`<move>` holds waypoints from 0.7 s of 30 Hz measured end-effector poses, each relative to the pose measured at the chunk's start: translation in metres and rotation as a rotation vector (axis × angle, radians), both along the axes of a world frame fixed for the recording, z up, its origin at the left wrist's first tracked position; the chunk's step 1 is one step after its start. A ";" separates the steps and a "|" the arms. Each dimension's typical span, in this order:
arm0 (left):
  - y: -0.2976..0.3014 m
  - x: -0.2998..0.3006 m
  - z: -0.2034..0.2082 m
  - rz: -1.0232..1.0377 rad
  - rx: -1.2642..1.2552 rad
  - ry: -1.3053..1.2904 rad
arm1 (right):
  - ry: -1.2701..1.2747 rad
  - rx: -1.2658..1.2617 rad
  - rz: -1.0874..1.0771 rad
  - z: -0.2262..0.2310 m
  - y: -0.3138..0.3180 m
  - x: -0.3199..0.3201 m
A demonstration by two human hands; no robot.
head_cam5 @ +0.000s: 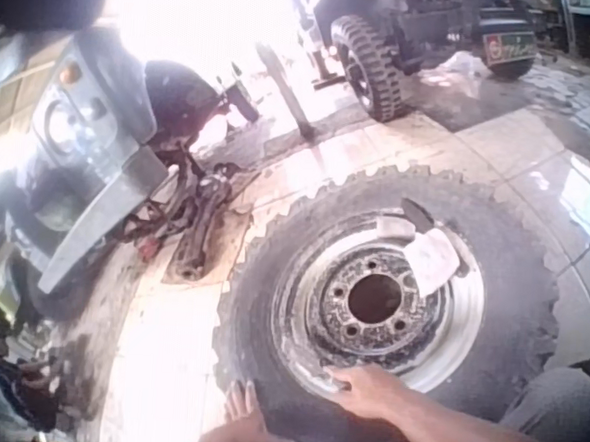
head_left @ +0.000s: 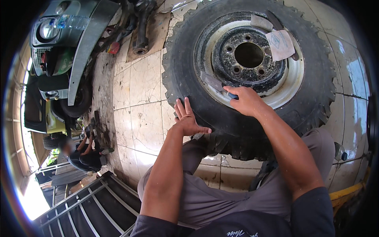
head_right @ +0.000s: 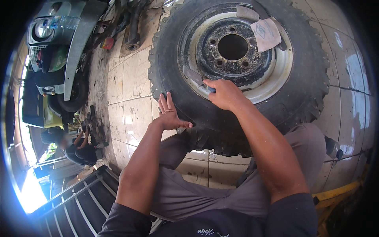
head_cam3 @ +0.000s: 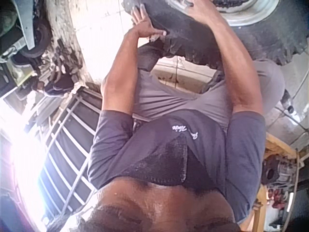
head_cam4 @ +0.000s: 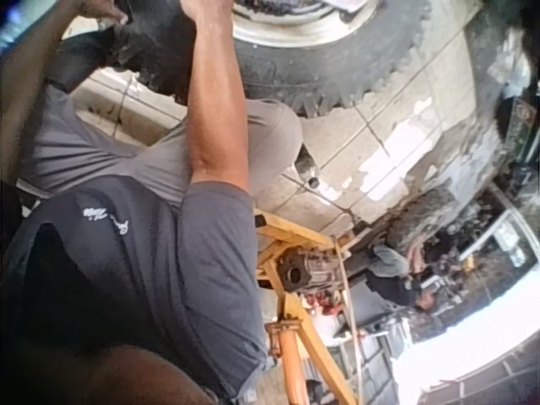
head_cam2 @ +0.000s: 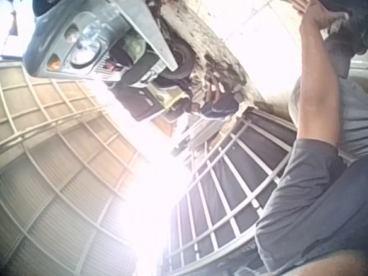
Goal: The person uses a scraper tool to clean the inner rim area of a large vehicle tire. They repeatedly scrape the surface between the tire bead and the metal rim, holding the tire steady with their left hand while working with the right hand.
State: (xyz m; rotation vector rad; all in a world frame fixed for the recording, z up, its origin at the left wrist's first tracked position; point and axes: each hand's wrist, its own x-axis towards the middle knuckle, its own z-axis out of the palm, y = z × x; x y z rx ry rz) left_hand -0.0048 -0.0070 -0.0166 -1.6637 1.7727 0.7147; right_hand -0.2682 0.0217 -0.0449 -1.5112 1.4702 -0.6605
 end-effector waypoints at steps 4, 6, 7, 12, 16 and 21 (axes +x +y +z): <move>0.000 0.001 -0.003 -0.011 0.009 -0.001 | -0.165 -0.018 -0.158 0.006 0.002 0.005; -0.002 -0.002 -0.001 -0.016 0.006 0.003 | -0.066 -0.016 -0.063 0.000 0.000 0.001; 0.000 -0.002 -0.001 -0.014 0.005 0.006 | -0.017 -0.014 -0.016 -0.003 -0.001 -0.001; 0.000 0.005 -0.004 -0.013 0.004 -0.003 | -0.103 0.081 -0.081 0.010 -0.001 0.002; -0.001 -0.001 -0.003 -0.021 0.004 0.004 | -0.025 -0.110 -0.039 -0.014 0.002 0.000; 0.000 0.002 -0.002 -0.011 0.006 -0.009 | -0.102 -0.018 -0.097 0.008 0.001 0.004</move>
